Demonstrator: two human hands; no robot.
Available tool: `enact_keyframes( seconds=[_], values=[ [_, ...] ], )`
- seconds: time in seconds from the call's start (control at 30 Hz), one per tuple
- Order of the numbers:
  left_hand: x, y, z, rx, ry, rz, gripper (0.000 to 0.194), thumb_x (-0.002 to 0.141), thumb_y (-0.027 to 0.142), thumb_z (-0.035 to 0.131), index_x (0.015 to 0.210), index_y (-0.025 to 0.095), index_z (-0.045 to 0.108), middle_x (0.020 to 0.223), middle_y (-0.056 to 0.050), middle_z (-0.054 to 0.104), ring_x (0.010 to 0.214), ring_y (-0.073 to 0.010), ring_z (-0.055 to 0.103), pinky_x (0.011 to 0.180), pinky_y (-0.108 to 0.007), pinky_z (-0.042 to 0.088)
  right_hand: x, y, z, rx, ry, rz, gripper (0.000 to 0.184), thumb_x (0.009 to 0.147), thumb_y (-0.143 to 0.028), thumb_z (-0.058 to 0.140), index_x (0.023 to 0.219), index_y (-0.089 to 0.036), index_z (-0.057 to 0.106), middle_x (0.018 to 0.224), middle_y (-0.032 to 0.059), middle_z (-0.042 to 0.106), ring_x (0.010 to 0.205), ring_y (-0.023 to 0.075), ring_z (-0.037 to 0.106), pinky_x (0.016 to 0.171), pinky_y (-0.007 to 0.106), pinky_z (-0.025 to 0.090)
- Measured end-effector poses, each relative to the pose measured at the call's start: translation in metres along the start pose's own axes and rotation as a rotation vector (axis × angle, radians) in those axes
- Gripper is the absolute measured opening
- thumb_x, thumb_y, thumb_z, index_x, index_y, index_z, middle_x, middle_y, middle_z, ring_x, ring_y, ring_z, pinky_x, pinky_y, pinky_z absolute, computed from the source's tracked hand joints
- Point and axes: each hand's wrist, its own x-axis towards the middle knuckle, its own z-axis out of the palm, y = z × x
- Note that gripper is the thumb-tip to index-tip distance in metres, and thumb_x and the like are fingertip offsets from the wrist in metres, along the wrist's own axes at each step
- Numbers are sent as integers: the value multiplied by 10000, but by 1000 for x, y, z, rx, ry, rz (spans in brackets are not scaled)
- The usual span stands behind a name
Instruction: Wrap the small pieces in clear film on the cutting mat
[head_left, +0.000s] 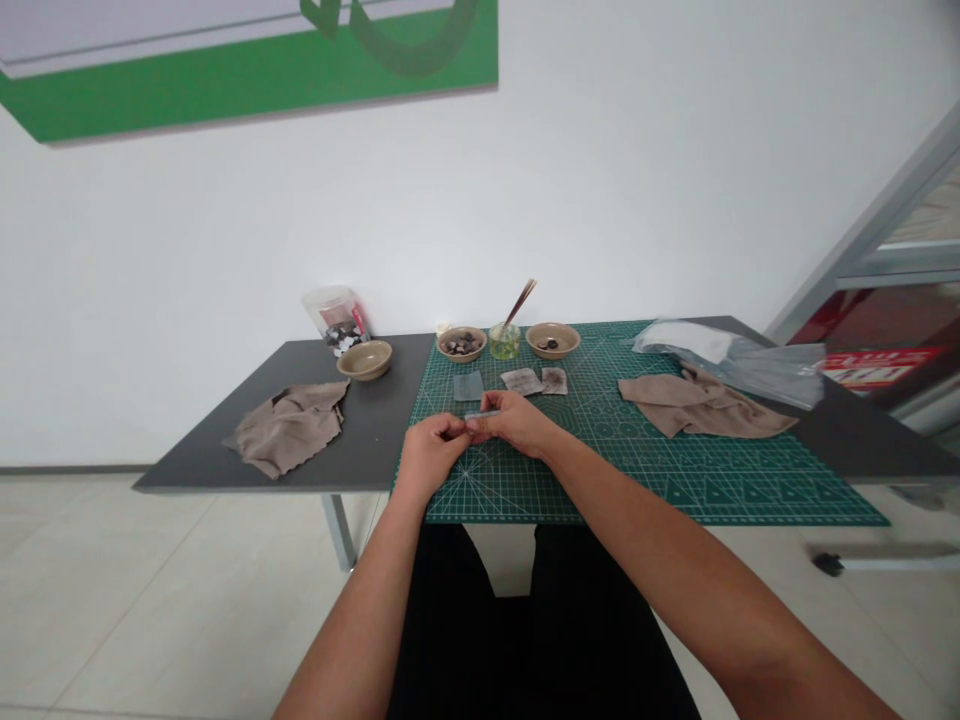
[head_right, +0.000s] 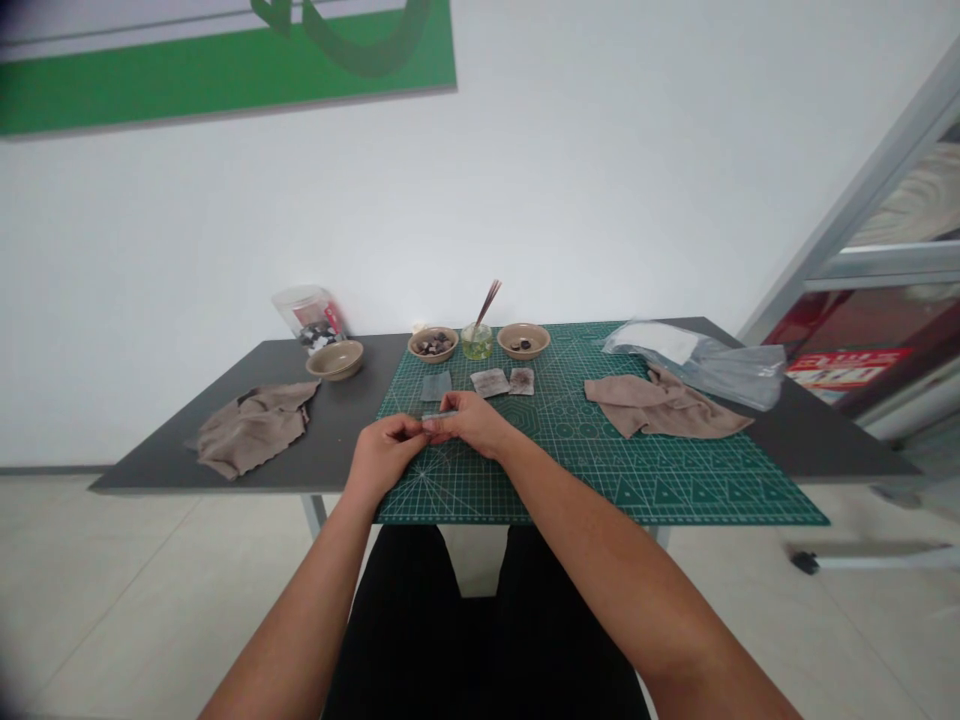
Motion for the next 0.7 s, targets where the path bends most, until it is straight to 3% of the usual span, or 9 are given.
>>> enact_keyframes(
  seconds=[0.33, 0.47, 0.7],
  values=[
    [1, -1, -4, -336, -13, -4, 174, 682, 328, 706, 643, 174, 635, 573, 33, 552, 443, -77, 459, 459, -225, 359, -2, -6, 2, 173, -36, 59, 482, 487, -297, 879, 634, -175, 437, 604, -32, 622, 613, 140, 634, 584, 274, 531],
    [2, -3, -5, -325, 46, 8, 139, 638, 315, 744, 665, 190, 690, 600, 29, 534, 479, -78, 448, 465, -225, 352, -3, -6, 1, 212, -48, 73, 471, 501, -271, 876, 646, -180, 437, 626, -29, 629, 615, 132, 633, 555, 239, 504],
    [2, -2, -6, -225, 78, 94, 125, 640, 299, 747, 689, 194, 699, 614, 19, 524, 578, -105, 471, 571, -243, 396, -4, -7, 1, 223, -145, 80, 448, 557, -288, 853, 723, -184, 451, 719, -15, 646, 689, 138, 636, 652, 280, 509]
  ],
)
